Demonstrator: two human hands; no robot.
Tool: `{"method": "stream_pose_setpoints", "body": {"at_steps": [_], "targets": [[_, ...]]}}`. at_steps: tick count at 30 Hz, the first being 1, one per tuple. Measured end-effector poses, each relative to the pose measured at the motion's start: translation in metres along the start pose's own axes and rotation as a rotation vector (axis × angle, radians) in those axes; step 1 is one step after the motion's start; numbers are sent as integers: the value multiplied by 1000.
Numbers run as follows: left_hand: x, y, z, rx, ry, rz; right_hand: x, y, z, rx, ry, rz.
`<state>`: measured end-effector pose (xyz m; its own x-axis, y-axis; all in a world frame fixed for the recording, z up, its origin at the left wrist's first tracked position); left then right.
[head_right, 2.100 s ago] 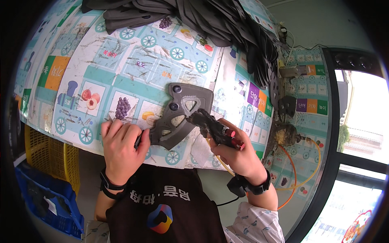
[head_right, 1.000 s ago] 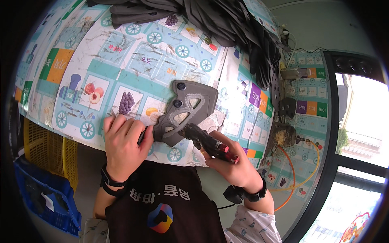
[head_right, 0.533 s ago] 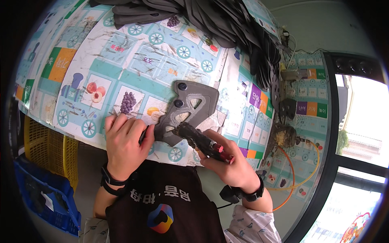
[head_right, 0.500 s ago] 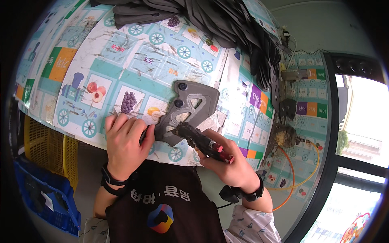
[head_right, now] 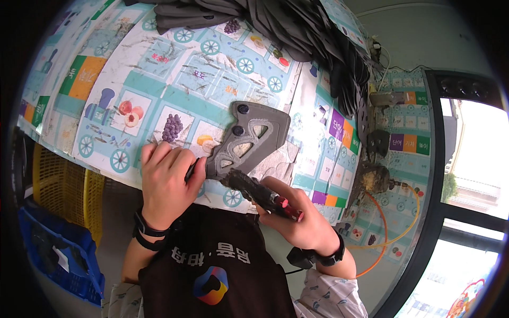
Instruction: Apply glue to shoe upper components using a pneumatic glue gun.
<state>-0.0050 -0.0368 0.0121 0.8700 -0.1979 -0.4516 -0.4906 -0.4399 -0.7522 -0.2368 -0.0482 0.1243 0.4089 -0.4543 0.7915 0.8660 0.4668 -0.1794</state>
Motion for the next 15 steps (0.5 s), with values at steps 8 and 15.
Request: {"method": "stream_pose_setpoints", "body": {"at_steps": [8,15], "targets": [[5,-14,13,-43,-15,213,-81,-101,12,-492,-353,318],[49,-93,-3,-264,-383,347,-129,-161,-39,-787,-536,815]]}}
Point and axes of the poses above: each hand's wrist, its own z-axis away from the middle knuckle, its own y-axis out of the palm, x = y × z, the point moved 3 cm from there along -z, towards the middle knuckle, and after that the axes turned 14 degrees about -z, right-handed, at the moved point
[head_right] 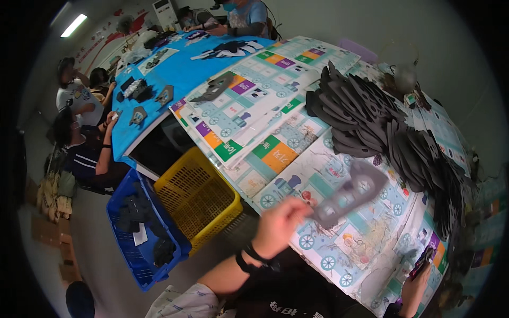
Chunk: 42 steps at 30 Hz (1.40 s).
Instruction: Apply glue to shoe upper components using a pneumatic glue gun.
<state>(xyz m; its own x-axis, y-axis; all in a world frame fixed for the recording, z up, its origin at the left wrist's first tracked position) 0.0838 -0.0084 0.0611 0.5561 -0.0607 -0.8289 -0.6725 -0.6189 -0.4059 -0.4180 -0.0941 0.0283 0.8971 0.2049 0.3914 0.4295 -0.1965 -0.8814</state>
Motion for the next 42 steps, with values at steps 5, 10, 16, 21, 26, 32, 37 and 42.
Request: {"method": "stream_pose_setpoints", "body": {"at_steps": [5,10,16,21,26,32,37,42], "targets": [[102,-104,-144,-308,-133,-15,65,-14,16,-144,-23,-41],[253,-199,-250,-410,-291,-354,81,2,60,-348,-148,-225],[299,-268,-305,25,-11,-1653,64,12,87,-347,-64,-382],[239,-146,-298,-441,45,-1332,103,2,78,-348,4,-349],[91,25,-271,372,101,-430,101,-2,81,-379,-27,-376],[-34,172,-201,167,866,-942,97,-6,78,-365,-56,-428],[-31,180,-208,115,969,-1006,98,-8,79,-412,-82,-481],[-69,145,-179,71,756,-761,94,-8,80,-434,-82,-504]]}}
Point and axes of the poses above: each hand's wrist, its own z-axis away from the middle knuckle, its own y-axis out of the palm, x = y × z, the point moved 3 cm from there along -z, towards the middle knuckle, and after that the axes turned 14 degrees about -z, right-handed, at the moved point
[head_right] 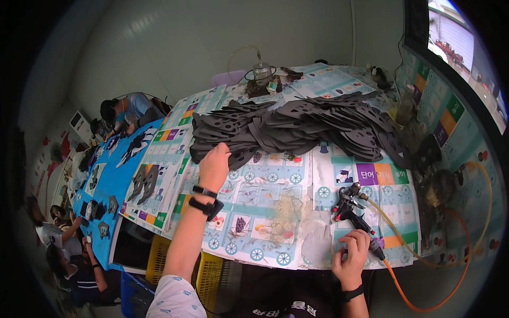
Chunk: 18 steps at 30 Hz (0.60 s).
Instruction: Apply glue to shoe upper components using a pneumatic glue gun.
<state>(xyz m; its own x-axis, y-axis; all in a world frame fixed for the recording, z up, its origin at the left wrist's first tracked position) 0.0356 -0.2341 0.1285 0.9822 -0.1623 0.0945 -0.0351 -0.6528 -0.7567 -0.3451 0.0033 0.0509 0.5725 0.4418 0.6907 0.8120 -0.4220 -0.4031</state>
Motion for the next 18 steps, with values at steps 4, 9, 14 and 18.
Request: {"method": "stream_pose_setpoints", "body": {"at_steps": [4,9,14,18], "targets": [[-49,-95,51,-201,-147,58,7,-10,4,-45,-52,-27],[-155,-171,142,-273,61,180,62,23,-7,323,492,-1229],[-190,-163,175,119,283,449,57,55,-21,363,723,-1051],[-114,-165,159,23,-91,347,43,41,-39,657,660,-896]]}}
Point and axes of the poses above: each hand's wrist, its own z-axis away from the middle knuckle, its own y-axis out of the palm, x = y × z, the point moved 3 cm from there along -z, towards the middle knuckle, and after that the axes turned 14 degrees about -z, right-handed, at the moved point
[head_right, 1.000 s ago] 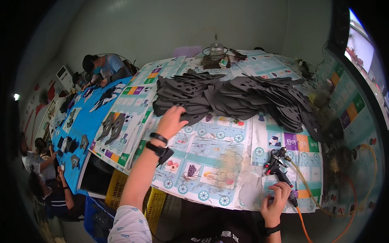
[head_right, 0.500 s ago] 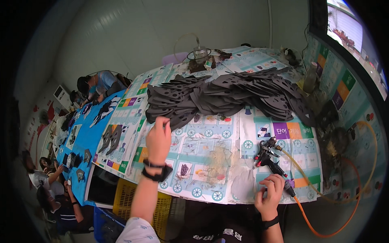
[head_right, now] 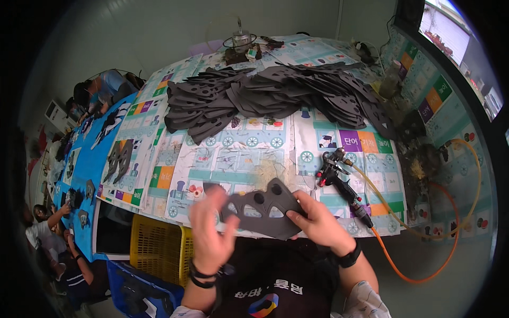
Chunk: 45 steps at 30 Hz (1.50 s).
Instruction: Apply glue to shoe upper components using a pneumatic glue gun.
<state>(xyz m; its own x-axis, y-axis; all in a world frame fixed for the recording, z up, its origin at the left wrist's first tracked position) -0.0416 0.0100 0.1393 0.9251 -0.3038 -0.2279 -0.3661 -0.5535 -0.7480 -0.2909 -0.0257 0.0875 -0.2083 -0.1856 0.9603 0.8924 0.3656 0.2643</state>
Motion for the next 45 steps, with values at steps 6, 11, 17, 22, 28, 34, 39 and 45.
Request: {"method": "stream_pose_setpoints", "body": {"at_steps": [6,11,17,22,28,34,39,45], "targets": [[73,37,12,576,-395,318,44,-21,-48,84,77,402],[62,86,25,289,-379,149,50,-60,-54,-241,-140,932],[50,101,33,195,-136,-197,42,-102,-16,-278,18,1408],[55,103,33,199,-149,-132,35,-113,-34,-197,148,1272],[59,107,32,215,-166,-62,59,-101,-24,-382,63,487],[64,104,34,183,-190,0,66,-4,-34,26,383,148],[66,105,36,132,-260,-13,63,45,-56,-4,708,324],[70,104,37,136,-277,14,46,50,-56,8,586,467]]}}
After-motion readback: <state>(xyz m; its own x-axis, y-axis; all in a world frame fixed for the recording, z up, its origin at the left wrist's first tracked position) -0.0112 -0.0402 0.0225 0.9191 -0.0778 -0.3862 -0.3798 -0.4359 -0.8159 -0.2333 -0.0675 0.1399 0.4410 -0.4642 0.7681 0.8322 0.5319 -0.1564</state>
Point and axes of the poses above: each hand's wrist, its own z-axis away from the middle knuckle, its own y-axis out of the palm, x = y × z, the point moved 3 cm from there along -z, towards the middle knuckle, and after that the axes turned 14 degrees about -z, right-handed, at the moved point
